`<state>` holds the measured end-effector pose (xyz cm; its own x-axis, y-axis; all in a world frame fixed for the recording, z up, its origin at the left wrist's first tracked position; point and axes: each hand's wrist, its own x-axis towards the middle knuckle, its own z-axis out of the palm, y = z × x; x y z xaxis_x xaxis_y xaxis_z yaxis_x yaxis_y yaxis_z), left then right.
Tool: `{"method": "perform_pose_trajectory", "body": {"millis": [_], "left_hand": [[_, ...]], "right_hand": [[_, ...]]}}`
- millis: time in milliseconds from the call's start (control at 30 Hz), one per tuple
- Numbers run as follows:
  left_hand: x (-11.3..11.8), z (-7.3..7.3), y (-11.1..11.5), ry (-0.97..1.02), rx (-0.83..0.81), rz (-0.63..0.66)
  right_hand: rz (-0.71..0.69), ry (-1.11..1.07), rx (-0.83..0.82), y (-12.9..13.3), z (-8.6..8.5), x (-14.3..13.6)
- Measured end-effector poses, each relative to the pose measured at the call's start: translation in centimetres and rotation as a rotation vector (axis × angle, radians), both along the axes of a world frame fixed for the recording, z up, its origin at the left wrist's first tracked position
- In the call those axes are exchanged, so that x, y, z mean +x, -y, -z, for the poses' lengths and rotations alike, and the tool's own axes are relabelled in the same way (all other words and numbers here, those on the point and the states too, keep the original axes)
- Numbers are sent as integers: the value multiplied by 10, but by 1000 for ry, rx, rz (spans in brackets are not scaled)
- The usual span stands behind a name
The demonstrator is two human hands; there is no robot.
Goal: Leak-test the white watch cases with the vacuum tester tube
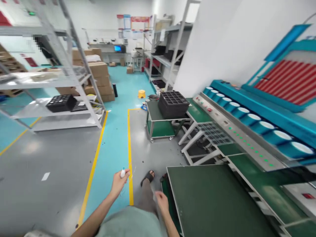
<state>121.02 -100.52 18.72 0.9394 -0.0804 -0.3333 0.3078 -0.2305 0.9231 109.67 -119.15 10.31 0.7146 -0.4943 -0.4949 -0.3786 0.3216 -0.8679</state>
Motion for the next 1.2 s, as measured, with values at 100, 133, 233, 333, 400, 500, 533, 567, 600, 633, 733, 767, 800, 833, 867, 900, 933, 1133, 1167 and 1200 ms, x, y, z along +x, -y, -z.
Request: {"method": "perform_pose_trajectory", "body": {"millis": [100,133,233,333,400,500,533,567,600,633,733,767,800,833,867,900,933,1133,1167,1200], "left_hand": [[77,-13,51,18,9,37],[103,-19,70,25,16,50],[179,-37,129,67,49,102],[247,-48,183,120,81,149],[286,-49,215,135,92,183],[339,-46,260,134,97,273],[357,-43,274,132,96,313],[375,-40,289,131,95,356],[394,-36,303,131,94,399],[414,-32,317,131,91,441],[479,-20,355,117,86,529],[502,-18,366,107,87,543],[526,-16,376,98,88,550],[550,-15,385,91,91,557],[575,-15,394,89,94,565],[600,-17,402,90,94,577],[625,-19,409,93,94,592],[761,-33,447,233,134,705],[780,-34,453,265,133,734],[798,-34,459,290,129,762]], "right_hand": [[-113,134,-51,41,-30,103],[-191,185,-50,54,-45,141],[-396,304,-59,92,-92,244],[-445,348,-102,131,-122,316],[-391,337,-124,160,-128,351],[-291,290,-141,201,-124,397],[-256,271,-150,214,-121,412],[-218,256,-162,227,-117,428],[-179,247,-174,238,-112,443],[-134,247,-187,249,-107,459],[42,258,-242,283,-95,511],[117,254,-268,297,-92,530],[195,243,-298,312,-90,550],[275,226,-332,329,-90,571],[353,205,-371,347,-89,592],[426,179,-414,367,-89,614],[491,149,-456,387,-88,635],[733,-67,-547,495,-53,748],[754,-99,-545,507,-44,761],[767,-129,-541,518,-36,773]]}}
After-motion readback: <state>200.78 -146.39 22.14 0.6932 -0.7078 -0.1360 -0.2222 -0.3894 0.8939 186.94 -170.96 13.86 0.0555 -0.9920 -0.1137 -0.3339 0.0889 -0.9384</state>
